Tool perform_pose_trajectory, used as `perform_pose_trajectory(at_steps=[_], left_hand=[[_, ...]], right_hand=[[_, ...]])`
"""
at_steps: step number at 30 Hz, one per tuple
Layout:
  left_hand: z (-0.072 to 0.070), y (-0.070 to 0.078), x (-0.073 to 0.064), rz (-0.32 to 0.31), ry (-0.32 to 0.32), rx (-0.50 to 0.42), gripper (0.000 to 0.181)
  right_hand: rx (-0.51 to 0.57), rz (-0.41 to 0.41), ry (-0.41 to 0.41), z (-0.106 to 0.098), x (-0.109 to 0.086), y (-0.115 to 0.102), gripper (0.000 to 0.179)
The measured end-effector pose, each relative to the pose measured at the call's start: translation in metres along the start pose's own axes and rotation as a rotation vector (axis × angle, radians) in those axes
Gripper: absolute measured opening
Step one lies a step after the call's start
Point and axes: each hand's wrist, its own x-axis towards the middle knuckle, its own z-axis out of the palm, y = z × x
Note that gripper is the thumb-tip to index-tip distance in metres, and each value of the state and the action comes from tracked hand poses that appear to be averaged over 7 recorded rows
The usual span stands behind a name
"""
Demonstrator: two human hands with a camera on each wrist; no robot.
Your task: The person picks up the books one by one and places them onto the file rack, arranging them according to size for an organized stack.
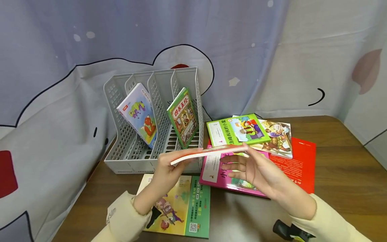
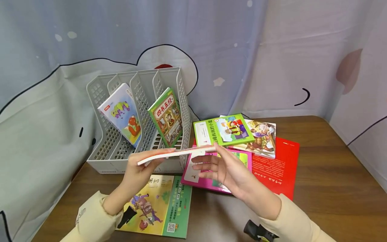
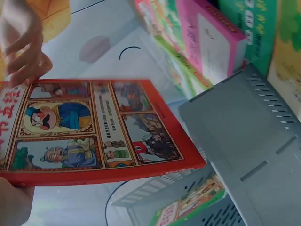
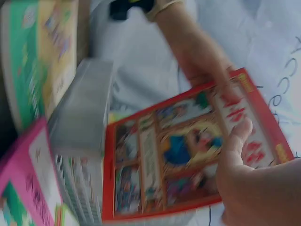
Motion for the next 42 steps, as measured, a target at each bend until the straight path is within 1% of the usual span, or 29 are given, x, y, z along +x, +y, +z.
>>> perform_pose_trajectory(at_steps=[2, 5, 7, 10, 14, 16, 18, 20, 21, 22, 24, 26, 28, 30, 33, 36, 39, 42], left_hand=[[0.000, 0.000, 0.003, -0.029, 0.071, -0.048, 0.020], [-0.002, 0.002, 0.008, -0.124, 0.186, -0.110, 0.024], [-0.003, 0.005, 0.012, -0.186, 0.254, -0.133, 0.026], [-0.003, 0.011, 0.020, -0.249, 0.346, -0.144, 0.028], [-0.002, 0.016, 0.030, -0.340, 0.439, -0.176, 0.025], [-0.001, 0.018, 0.036, -0.393, 0.480, -0.213, 0.022], [0.000, 0.020, 0.042, -0.438, 0.523, -0.262, 0.018], [0.001, 0.020, 0.048, -0.475, 0.566, -0.323, 0.016], [0.002, 0.020, 0.051, -0.490, 0.585, -0.358, 0.016], [0.002, 0.019, 0.053, -0.500, 0.599, -0.388, 0.015], [0.004, 0.017, 0.057, -0.517, 0.622, -0.436, 0.015], [0.006, 0.014, 0.060, -0.526, 0.636, -0.458, 0.016], [0.008, 0.011, 0.061, -0.529, 0.639, -0.470, 0.016], [0.010, 0.008, 0.062, -0.536, 0.639, -0.484, 0.017], [0.013, 0.004, 0.063, -0.554, 0.629, -0.509, 0.017], [0.014, 0.000, 0.062, -0.570, 0.604, -0.519, 0.017], [0.012, -0.001, 0.061, -0.582, 0.549, -0.504, 0.016], [0.005, -0.001, 0.062, -0.591, 0.476, -0.474, 0.017]], right_hand=[[-0.119, -0.067, 0.002, 0.001, 0.001, -0.002, 0.027], [-0.283, -0.193, 0.046, 0.003, 0.002, -0.004, 0.024], [-0.386, -0.278, 0.104, 0.005, 0.002, -0.004, 0.019], [-0.523, -0.404, 0.220, 0.007, 0.001, -0.003, 0.013], [-0.644, -0.581, 0.385, 0.009, 0.000, -0.001, 0.009], [-0.667, -0.650, 0.434, 0.009, 0.001, 0.001, 0.006], [-0.675, -0.694, 0.448, 0.008, 0.002, 0.002, 0.008], [-0.704, -0.700, 0.438, 0.007, 0.004, 0.004, 0.015], [-0.719, -0.685, 0.426, 0.006, 0.005, 0.004, 0.019], [-0.741, -0.661, 0.412, 0.005, 0.005, 0.005, 0.024], [-0.797, -0.587, 0.390, 0.004, 0.007, 0.006, 0.032], [-0.850, -0.508, 0.380, 0.003, 0.009, 0.006, 0.039], [-0.886, -0.447, 0.388, 0.002, 0.011, 0.007, 0.042], [-0.899, -0.418, 0.404, 0.001, 0.013, 0.007, 0.041], [-0.894, -0.415, 0.419, -0.002, 0.015, 0.008, 0.032], [-0.887, -0.441, 0.424, -0.005, 0.016, 0.009, 0.022], [-0.896, -0.466, 0.449, -0.008, 0.016, 0.010, 0.020], [-0.903, -0.476, 0.479, -0.010, 0.016, 0.010, 0.020]])
